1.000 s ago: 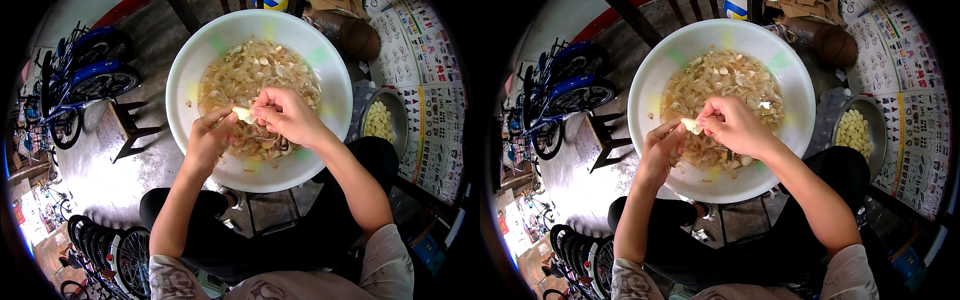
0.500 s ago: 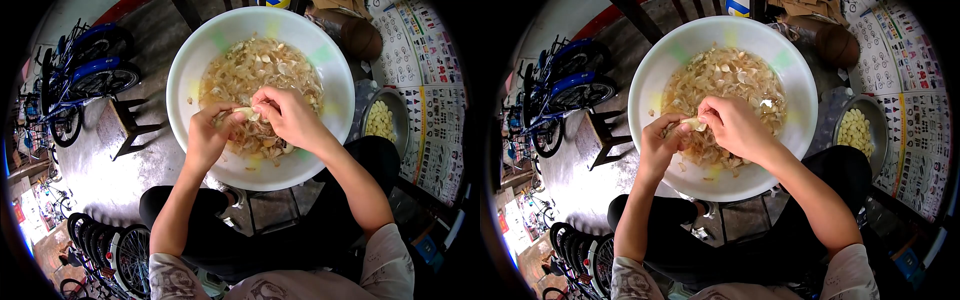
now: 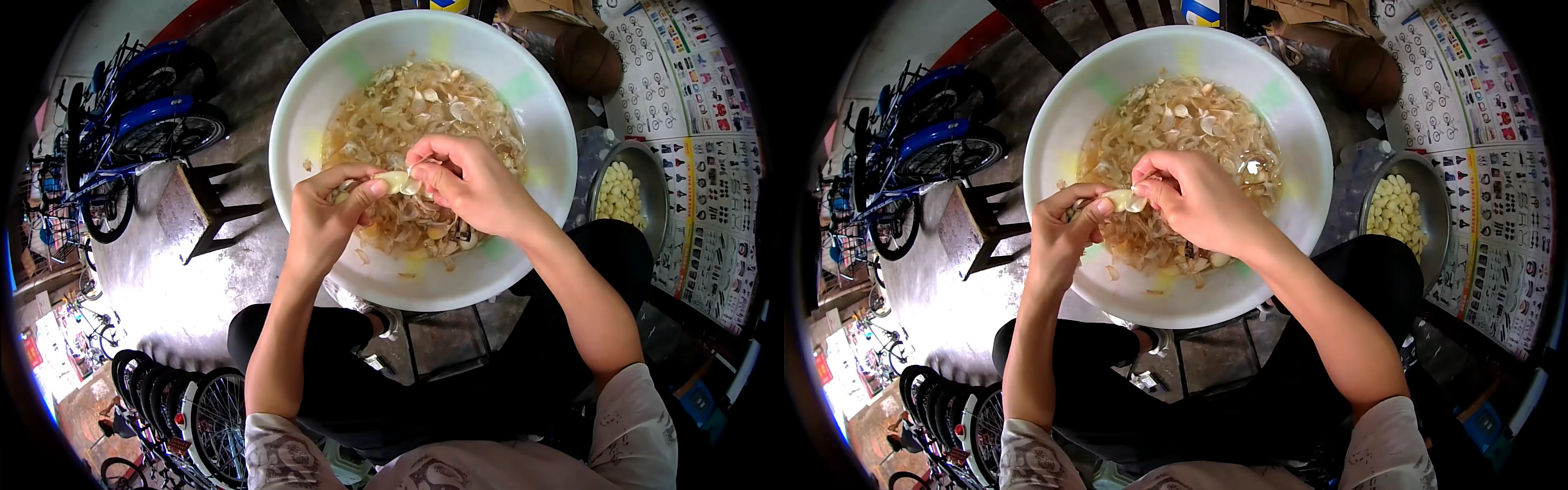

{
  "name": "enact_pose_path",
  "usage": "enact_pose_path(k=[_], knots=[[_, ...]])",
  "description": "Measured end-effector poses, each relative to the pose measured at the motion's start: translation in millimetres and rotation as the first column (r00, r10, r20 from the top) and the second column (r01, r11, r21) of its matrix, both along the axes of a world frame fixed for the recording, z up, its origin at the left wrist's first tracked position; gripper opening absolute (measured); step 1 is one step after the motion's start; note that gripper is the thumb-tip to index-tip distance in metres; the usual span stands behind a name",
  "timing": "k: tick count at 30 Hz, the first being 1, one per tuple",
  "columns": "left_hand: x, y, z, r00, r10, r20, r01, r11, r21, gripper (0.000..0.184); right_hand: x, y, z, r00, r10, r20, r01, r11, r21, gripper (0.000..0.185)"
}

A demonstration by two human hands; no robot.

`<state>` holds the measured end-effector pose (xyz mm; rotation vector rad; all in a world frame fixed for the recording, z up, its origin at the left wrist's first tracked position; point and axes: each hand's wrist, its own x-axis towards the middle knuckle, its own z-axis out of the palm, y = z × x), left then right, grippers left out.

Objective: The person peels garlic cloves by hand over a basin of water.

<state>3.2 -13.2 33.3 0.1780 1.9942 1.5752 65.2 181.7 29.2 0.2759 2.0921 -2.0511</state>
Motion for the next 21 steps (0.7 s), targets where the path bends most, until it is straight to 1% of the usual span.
enact_pose_path(k=[2, 3, 5, 6, 8, 9, 10, 11, 12, 13, 15, 16, 18, 19, 21], knots=[[0, 2, 0, 1.0, 0.01, -0.011, -0.01, 1.0, -0.017, 0.022, 0, 0, -1, 0.998, -0.004, -0.059, 0.011, 0.993, 0.116, 0.01], [1, 3, 0, 1.0, 0.019, -0.023, -0.02, 0.999, -0.033, 0.022, 1, -1, -3, 0.998, -0.004, -0.058, 0.011, 0.993, 0.116, 0.01], [2, 3, -2, 0.999, 0.022, -0.044, -0.024, 0.999, -0.03, 0.022, 1, -3, -8, 0.995, -0.086, -0.043, 0.088, 0.995, 0.04, 0.009], [3, 4, -3, 0.997, 0.025, -0.066, -0.027, 0.999, -0.026, 0.022, 1, -4, -8, 0.995, -0.088, -0.044, 0.089, 0.995, 0.04, 0.009], [4, 5, -4, 0.996, 0.041, -0.081, -0.043, 0.999, -0.03, 0.023, 3, -8, -6, 0.995, -0.097, -0.034, 0.102, 0.975, 0.199, 0.006], [4, 7, -5, 0.994, 0.056, -0.096, -0.059, 0.998, -0.032, 0.024, 4, -9, -5, 0.994, -0.1, -0.035, 0.105, 0.974, 0.2, 0.006], [4, 5, -6, 0.994, 0.053, -0.095, -0.056, 0.998, -0.032, 0.024, 5, -11, -6, 0.97, -0.082, -0.231, 0.147, 0.949, 0.28, 0.003], [3, 2, -8, 0.996, 0.069, 0.055, -0.071, 0.997, 0.033, 0.024, 6, -13, -5, 0.909, -0.043, -0.415, 0.203, 0.915, 0.349, 0.002], [3, 1, -9, 0.976, 0.075, 0.205, -0.097, 0.991, 0.095, 0.024, 6, -14, -2, 0.919, -0.082, -0.387, 0.21, 0.93, 0.301, 0.005], [4, 4, -9, 0.976, 0.074, 0.206, -0.095, 0.991, 0.096, 0.024, 6, -13, -4, 0.919, -0.084, -0.385, 0.211, 0.93, 0.302, 0.005], [10, 12, -6, 0.995, 0.007, 0.103, -0.015, 0.996, 0.082, 0.023, 7, -12, -8, 0.891, -0.082, -0.447, 0.263, 0.895, 0.36, 0.006], [12, 14, -6, 0.995, 0.009, 0.103, -0.018, 0.996, 0.083, 0.023, 7, -12, -9, 0.891, -0.079, -0.448, 0.261, 0.896, 0.36, 0.006], [14, 15, -7, 0.996, -0.04, -0.084, 0.042, 0.999, 0.017, 0.019, 8, -13, -10, 0.863, -0.029, -0.505, 0.271, 0.87, 0.413, 0.007], [15, 14, -8, 0.996, -0.04, -0.086, 0.042, 0.999, 0.018, 0.019, 8, -14, -11, 0.862, -0.029, -0.507, 0.272, 0.87, 0.412, 0.007], [15, 12, -10, 0.949, -0.178, -0.262, 0.155, 0.982, -0.105, 0.019, 8, -17, -14, 0.865, -0.011, -0.502, 0.24, 0.887, 0.394, 0.007]])
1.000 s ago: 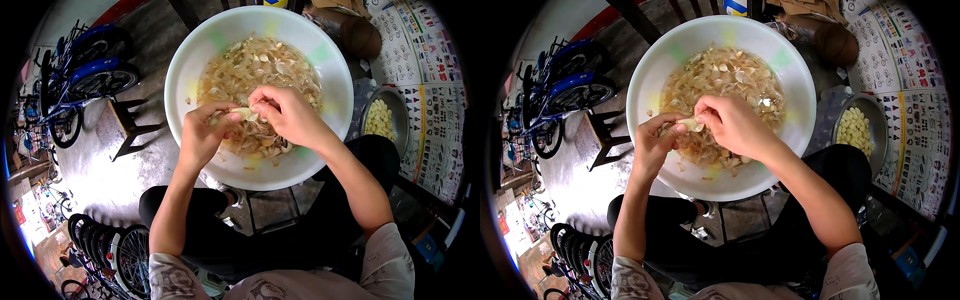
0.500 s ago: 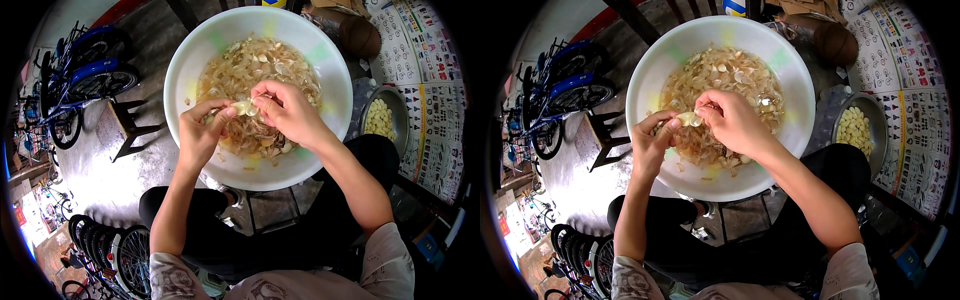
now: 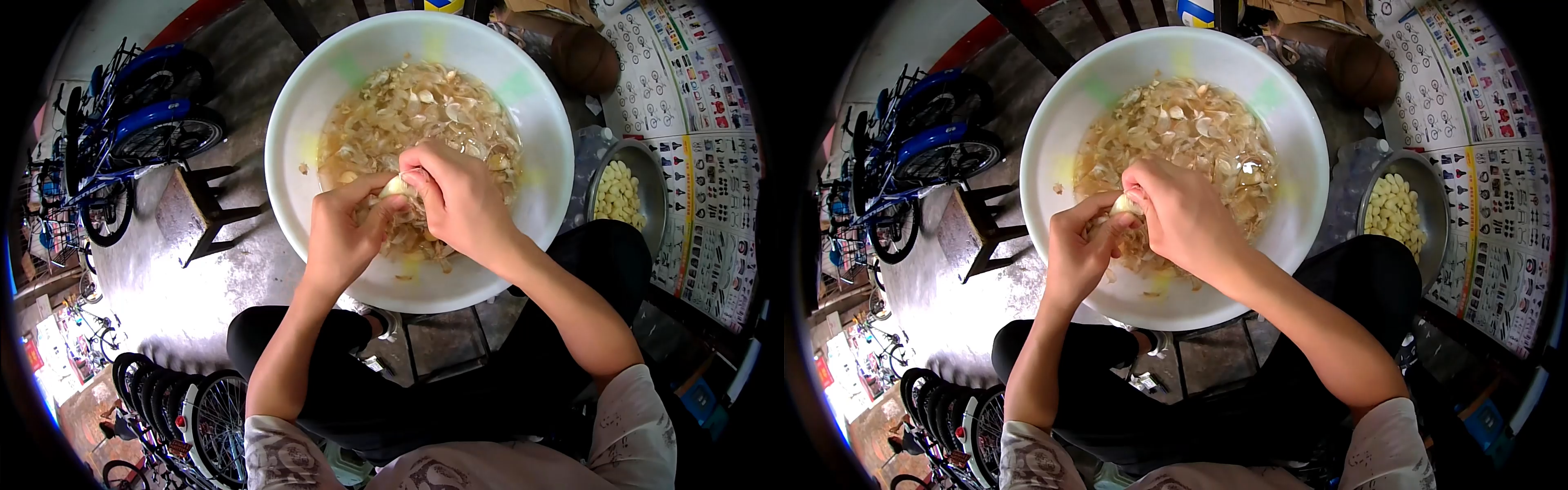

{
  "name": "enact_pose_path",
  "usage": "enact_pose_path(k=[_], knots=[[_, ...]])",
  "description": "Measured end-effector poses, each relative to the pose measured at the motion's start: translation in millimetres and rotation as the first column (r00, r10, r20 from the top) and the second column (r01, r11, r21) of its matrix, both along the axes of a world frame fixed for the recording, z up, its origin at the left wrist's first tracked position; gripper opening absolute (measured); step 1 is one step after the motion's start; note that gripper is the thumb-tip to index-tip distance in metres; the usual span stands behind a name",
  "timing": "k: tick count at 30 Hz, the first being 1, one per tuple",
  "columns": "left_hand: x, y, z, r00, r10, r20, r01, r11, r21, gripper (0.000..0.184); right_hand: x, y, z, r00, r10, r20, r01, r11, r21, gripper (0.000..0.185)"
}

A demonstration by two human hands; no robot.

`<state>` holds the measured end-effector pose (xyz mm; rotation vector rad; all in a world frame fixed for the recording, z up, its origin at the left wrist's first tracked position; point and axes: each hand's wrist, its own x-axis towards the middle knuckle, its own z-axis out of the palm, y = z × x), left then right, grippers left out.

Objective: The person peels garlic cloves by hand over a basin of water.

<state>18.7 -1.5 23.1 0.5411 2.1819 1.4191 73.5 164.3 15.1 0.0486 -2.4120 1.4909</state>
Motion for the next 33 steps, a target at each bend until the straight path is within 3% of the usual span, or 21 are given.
enact_pose_path(k=[4, 6, 7, 8, 9, 12, 13, 15, 16, 18, 19, 21, 22, 24, 26, 28, 29, 30, 31, 32, 33], knots=[[1, 1, 7, 0.992, 0.09, 0.087, -0.092, 0.996, 0.013, 0.019, 0, -3, 0, 0.999, -0.032, 0.027, 0.034, 0.997, -0.069, 0.005], [3, 3, 8, 0.985, 0.126, 0.117, -0.13, 0.991, 0.028, 0.02, 0, -5, 3, 0.988, -0.013, 0.153, 0.05, 0.969, -0.243, 0.007], [4, 3, 8, 0.985, 0.126, 0.116, -0.13, 0.991, 0.029, 0.02, 2, -8, 3, 0.988, -0.013, 0.153, 0.05, 0.969, -0.242, 0.007], [6, 4, 8, 0.974, 0.163, 0.155, -0.172, 0.984, 0.043, 0.02, 3, -12, 1, 0.952, 0.022, 0.304, 0.162, 0.808, -0.566, 0.007], [6, 4, 7, 0.961, 0.202, 0.192, -0.216, 0.975, 0.056, 0.021, 4, -16, 0, 0.899, 0.114, 0.423, 0.303, 0.537, -0.787, 0.009], [9, 3, 2, 0.937, 0.228, 0.264, -0.256, 0.964, 0.077, 0.023, 5, -19, -4, 0.902, 0.109, 0.418, 0.332, 0.447, -0.831, 0.011], [10, 2, 1, 0.937, 0.228, 0.265, -0.256, 0.964, 0.077, 0.023, 4, -19, -3, 0.901, 0.109, 0.419, 0.332, 0.447, -0.83, 0.011], [11, 2, -2, 0.908, 0.257, 0.332, -0.315, 0.94, 0.133, 0.026, 2, -16, 1, 0.914, 0.126, 0.385, 0.218, 0.649, -0.729, 0.008], [12, 2, -4, 0.908, 0.254, 0.332, -0.312, 0.94, 0.134, 0.026, 0, -13, 1, 0.915, 0.123, 0.385, 0.22, 0.649, -0.729, 0.008], [11, 3, -10, 0.856, 0.244, 0.455, -0.378, 0.897, 0.229, 0.026, -3, -7, 3, 0.958, 0.024, 0.285, 0.087, 0.925, -0.37, 0.004], [9, 3, -8, 0.857, 0.243, 0.454, -0.377, 0.897, 0.231, 0.026, -5, -4, 4, 0.959, 0.022, 0.283, 0.087, 0.925, -0.369, 0.004], [4, 1, -1, 0.902, 0.191, 0.387, -0.252, 0.961, 0.114, 0.025, -8, 0, 6, 0.996, -0.088, 0.033, 0.091, 0.986, -0.139, 0.003], [1, -1, 1, 0.902, 0.192, 0.387, -0.254, 0.96, 0.116, 0.025, -9, 3, 8, 0.996, -0.086, 0.032, 0.089, 0.987, -0.136, 0.003], [-5, -7, 4, 0.86, 0.066, 0.506, -0.145, 0.982, 0.119, 0.028, -11, 9, 9, 0.992, -0.123, -0.018, 0.121, 0.99, -0.076, 0.002], [-10, -13, -1, 0.846, 0.001, 0.534, -0.106, 0.98, 0.166, 0.033, -13, 14, 9, 0.99, -0.143, -0.012, 0.141, 0.983, -0.115, 0.004], [-14, -15, 1, 0.755, -0.084, 0.651, -0.093, 0.968, 0.233, 0.032, -13, 20, 17, 0.964, -0.114, 0.241, 0.175, 0.954, -0.245, 0.008], [-16, -16, -1, 0.756, -0.084, 0.649, -0.092, 0.968, 0.232, 0.032, -14, 24, 13, 0.964, -0.098, 0.245, 0.159, 0.957, -0.243, 0.008], [-17, -18, -4, 0.671, -0.126, 0.731, -0.188, 0.925, 0.331, 0.031, -14, 27, 13, 0.965, -0.098, 0.243, 0.159, 0.957, -0.243, 0.008], [-17, -19, -6, 0.579, -0.183, 0.795, -0.291, 0.864, 0.411, 0.03, -14, 30, 13, 0.97, -0.058, 0.235, 0.089, 0.988, -0.123, 0.008], [-18, -19, -8, 0.581, -0.184, 0.793, -0.29, 0.864, 0.413, 0.03, -14, 34, 14, 0.973, -0.018, 0.231, 0.018, 1.0, 0.001, 0.008], [-18, -20, -9, 0.526, -0.206, 0.825, -0.354, 0.829, 0.433, 0.03, -12, 37, 7, 0.974, -0.018, 0.228, 0.018, 1.0, 0.002, 0.008]])
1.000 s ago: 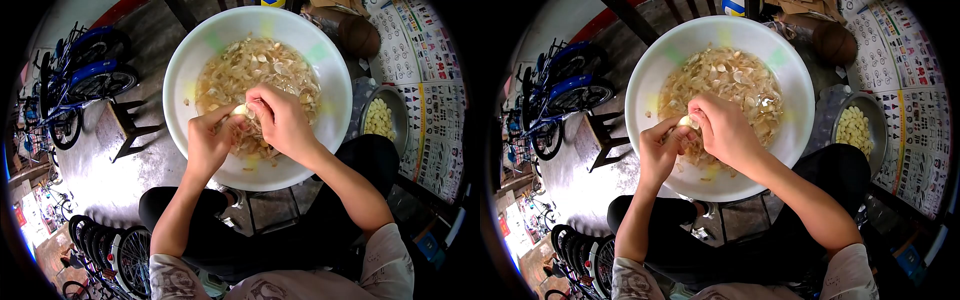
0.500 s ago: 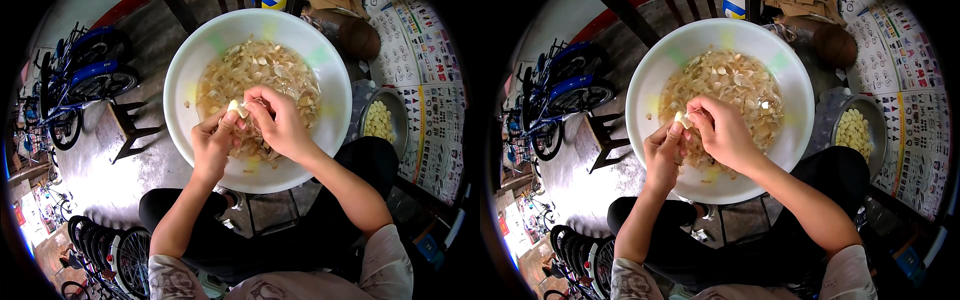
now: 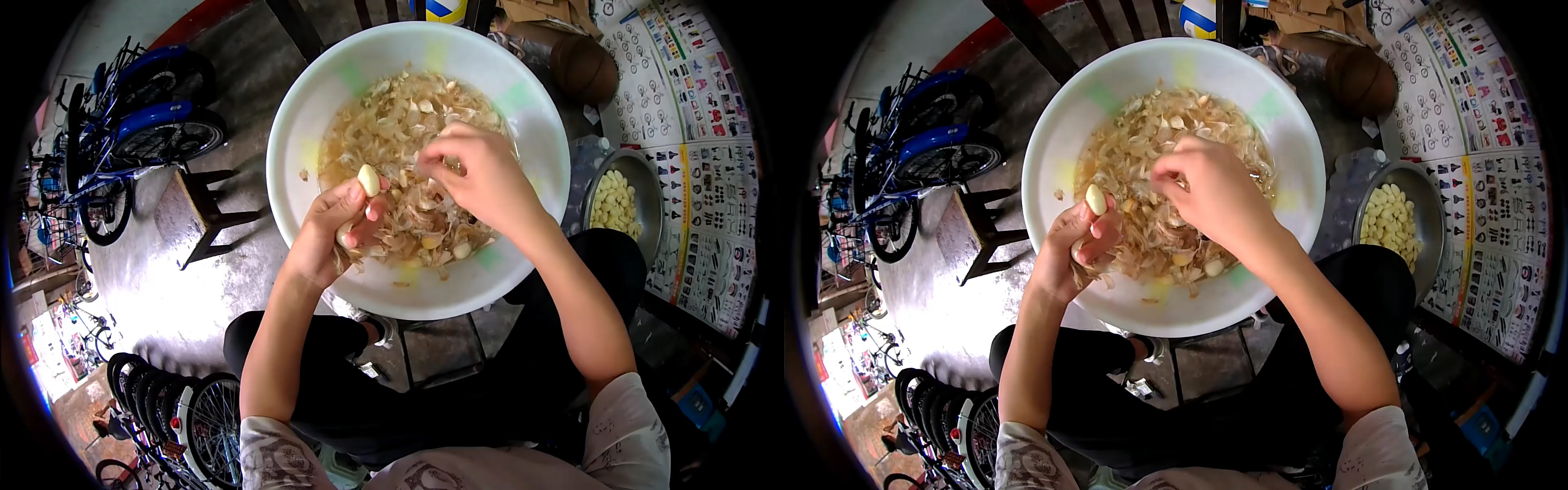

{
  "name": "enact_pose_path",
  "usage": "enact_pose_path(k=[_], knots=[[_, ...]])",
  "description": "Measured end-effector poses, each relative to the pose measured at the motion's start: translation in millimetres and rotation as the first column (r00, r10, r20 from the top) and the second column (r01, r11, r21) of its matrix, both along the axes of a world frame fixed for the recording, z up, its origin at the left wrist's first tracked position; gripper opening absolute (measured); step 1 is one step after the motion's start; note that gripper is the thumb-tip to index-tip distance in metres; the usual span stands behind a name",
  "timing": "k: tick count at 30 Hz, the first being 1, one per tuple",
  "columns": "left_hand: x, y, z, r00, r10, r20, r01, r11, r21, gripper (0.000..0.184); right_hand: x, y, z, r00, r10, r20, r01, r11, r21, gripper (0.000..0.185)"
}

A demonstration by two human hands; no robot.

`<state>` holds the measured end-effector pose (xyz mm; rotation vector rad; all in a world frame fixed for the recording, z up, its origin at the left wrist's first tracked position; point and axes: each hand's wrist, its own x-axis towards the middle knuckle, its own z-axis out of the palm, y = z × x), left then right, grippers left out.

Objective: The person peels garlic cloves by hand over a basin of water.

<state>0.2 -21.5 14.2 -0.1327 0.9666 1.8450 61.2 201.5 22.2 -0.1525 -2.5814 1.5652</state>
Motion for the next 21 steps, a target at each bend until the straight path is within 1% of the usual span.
enact_pose_path(k=[1, 2, 3, 4, 5, 6, 7, 8, 9, 11, 12, 14, 15, 17, 21], knots=[[-1, 0, 0, 0.996, 0.035, 0.078, -0.039, 0.998, 0.051, 0.03, 2, 3, -12, 0.998, 0.049, -0.038, -0.041, 0.982, 0.187, 0.011], [0, 2, 1, 0.997, 0.034, 0.076, -0.038, 0.998, 0.052, 0.03, 4, 5, -20, 0.992, 0.104, -0.066, -0.072, 0.927, 0.369, 0.015], [1, 6, 3, 0.988, 0.009, -0.154, -0.031, 0.989, -0.142, 0.028, 5, 5, -19, 0.992, 0.103, -0.067, -0.071, 0.926, 0.37, 0.015], [2, 10, 4, 0.929, -0.06, -0.366, -0.068, 0.942, -0.327, 0.027, 7, 5, -18, 0.994, 0.109, 0.012, -0.104, 0.907, 0.409, 0.016], [3, 12, 2, 0.928, -0.059, -0.368, -0.07, 0.943, -0.327, 0.027, 8, 4, -17, 0.99, 0.111, 0.091, -0.14, 0.885, 0.444, 0.018], [6, 13, -3, 0.834, -0.129, -0.536, -0.136, 0.894, -0.427, 0.026, 7, 3, -12, 0.989, 0.113, 0.09, -0.142, 0.885, 0.444, 0.018], [7, 14, -5, 0.708, -0.218, -0.672, -0.221, 0.835, -0.504, 0.026, 6, 2, -4, 0.979, 0.122, 0.164, -0.184, 0.876, 0.445, 0.01], [7, 15, -3, 0.713, -0.219, -0.666, -0.254, 0.804, -0.537, 0.024, 5, 1, 1, 0.963, 0.129, 0.237, -0.225, 0.867, 0.444, 0.007], [8, 15, -7, 0.713, -0.218, -0.667, -0.256, 0.804, -0.536, 0.024, 5, 0, -1, 0.963, 0.129, 0.236, -0.225, 0.867, 0.445, 0.007], [9, 14, -17, 0.394, -0.318, -0.862, -0.411, 0.778, -0.475, 0.022, 7, -2, -12, 0.943, 0.088, 0.321, -0.212, 0.902, 0.375, 0.008], [10, 15, -16, 0.394, -0.317, -0.863, -0.412, 0.778, -0.474, 0.022, 9, -3, -16, 0.943, 0.088, 0.32, -0.212, 0.902, 0.377, 0.008], [11, 17, -14, 0.243, -0.385, -0.89, -0.472, 0.755, -0.455, 0.023, 12, -5, -23, 0.963, 0.048, 0.266, -0.185, 0.834, 0.52, 0.012], [12, 18, -14, 0.243, -0.383, -0.891, -0.475, 0.754, -0.454, 0.023, 12, -5, -20, 0.963, 0.05, 0.265, -0.187, 0.833, 0.521, 0.012], [12, 18, -13, 0.247, -0.367, -0.897, -0.449, 0.777, -0.442, 0.023, 9, -6, -11, 0.957, 0.041, 0.286, -0.218, 0.754, 0.62, 0.011], [11, 16, -19, 0.206, -0.398, -0.894, -0.46, 0.767, -0.448, 0.023, 7, -7, -5, 0.962, 0.07, 0.263, -0.229, 0.728, 0.646, 0.016]])
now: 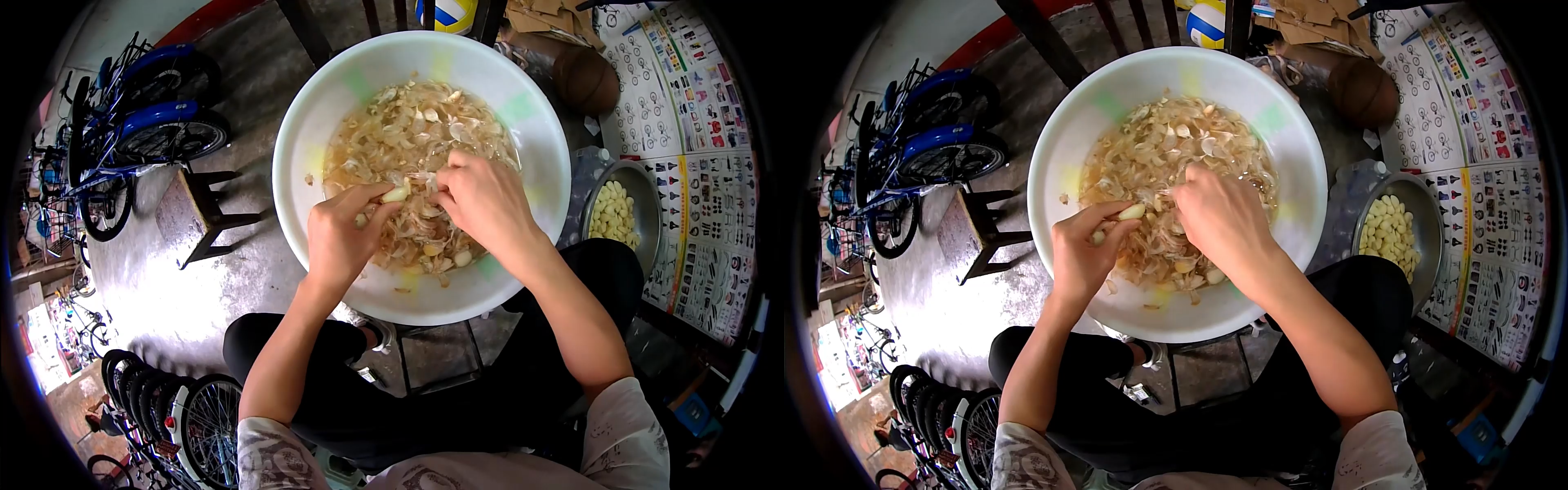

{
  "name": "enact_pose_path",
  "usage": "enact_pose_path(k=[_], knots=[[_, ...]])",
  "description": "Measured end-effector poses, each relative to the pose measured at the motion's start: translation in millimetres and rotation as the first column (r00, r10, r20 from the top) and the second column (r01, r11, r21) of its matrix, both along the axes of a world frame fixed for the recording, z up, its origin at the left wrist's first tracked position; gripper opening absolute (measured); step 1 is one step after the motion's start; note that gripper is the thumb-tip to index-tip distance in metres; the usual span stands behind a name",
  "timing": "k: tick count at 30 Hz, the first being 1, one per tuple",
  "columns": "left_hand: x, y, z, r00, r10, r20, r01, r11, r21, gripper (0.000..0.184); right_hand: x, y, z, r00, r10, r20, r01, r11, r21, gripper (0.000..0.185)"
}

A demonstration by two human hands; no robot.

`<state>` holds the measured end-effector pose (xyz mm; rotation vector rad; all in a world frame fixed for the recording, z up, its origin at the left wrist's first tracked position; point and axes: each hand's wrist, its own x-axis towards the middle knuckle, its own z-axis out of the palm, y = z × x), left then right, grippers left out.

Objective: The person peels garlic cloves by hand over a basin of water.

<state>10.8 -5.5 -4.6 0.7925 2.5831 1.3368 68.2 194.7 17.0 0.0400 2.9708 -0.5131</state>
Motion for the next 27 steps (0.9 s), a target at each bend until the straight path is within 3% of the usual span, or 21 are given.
enact_pose_path(k=[2, 3, 5, 9, 11, 12, 14, 15, 17, 21, 25, 27], knots=[[0, 0, -2, 0.993, -0.022, -0.118, 0.024, 1.0, 0.013, 0.022, -4, -2, 10, 0.99, -0.086, 0.109, 0.114, 0.951, -0.286, 0.026], [1, 0, -2, 0.993, -0.021, -0.118, 0.023, 1.0, 0.013, 0.022, -4, -4, 8, 0.99, -0.085, 0.109, 0.114, 0.951, -0.286, 0.026], [2, 0, -3, 0.983, -0.013, -0.185, 0.006, 0.999, -0.04, 0.022, -5, -8, 1, 0.989, -0.09, 0.118, 0.144, 0.773, -0.617, 0.028], [6, -1, 4, 0.985, -0.04, -0.167, 0.021, 0.993, -0.114, 0.021, -4, -14, -5, 0.974, -0.023, 0.226, 0.174, 0.713, -0.68, 0.029], [7, 0, 6, 0.992, -0.024, -0.122, 0.014, 0.996, -0.084, 0.023, -4, -13, -24, 0.981, -0.041, 0.192, 0.182, 0.553, -0.813, 0.028], [5, 1, 4, 0.992, -0.025, -0.122, 0.015, 0.996, -0.083, 0.023, -5, -13, -16, 0.98, -0.042, 0.192, 0.183, 0.553, -0.813, 0.028], [-3, 1, -2, 0.991, -0.029, -0.13, 0.049, 0.987, 0.151, 0.025, -7, -15, 6, 0.867, -0.036, 0.497, 0.491, 0.233, -0.839, 0.027], [-2, 1, 1, 0.991, -0.03, -0.132, 0.05, 0.987, 0.15, 0.025, -6, -17, 7, 0.868, -0.036, 0.496, 0.49, 0.233, -0.84, 0.027], [3, 4, 7, 0.945, 0.013, 0.326, -0.113, 0.951, 0.287, 0.027, -1, -22, 7, 0.816, 0.025, 0.578, 0.572, -0.179, -0.8, 0.02], [11, 7, -4, 0.907, -0.031, 0.419, -0.118, 0.939, 0.324, 0.024, 7, -32, -3, 0.754, 0.044, 0.655, 0.634, -0.308, -0.71, 0.019], [10, 12, 8, 0.879, -0.006, 0.478, -0.176, 0.925, 0.336, 0.022, 8, -29, -3, 0.752, 0.025, 0.659, 0.635, -0.297, -0.713, 0.018], [7, 12, 14, 0.882, 0.026, 0.47, -0.182, 0.939, 0.291, 0.02, 12, -25, -15, 0.624, 0.013, 0.781, 0.662, -0.539, -0.52, 0.018]])
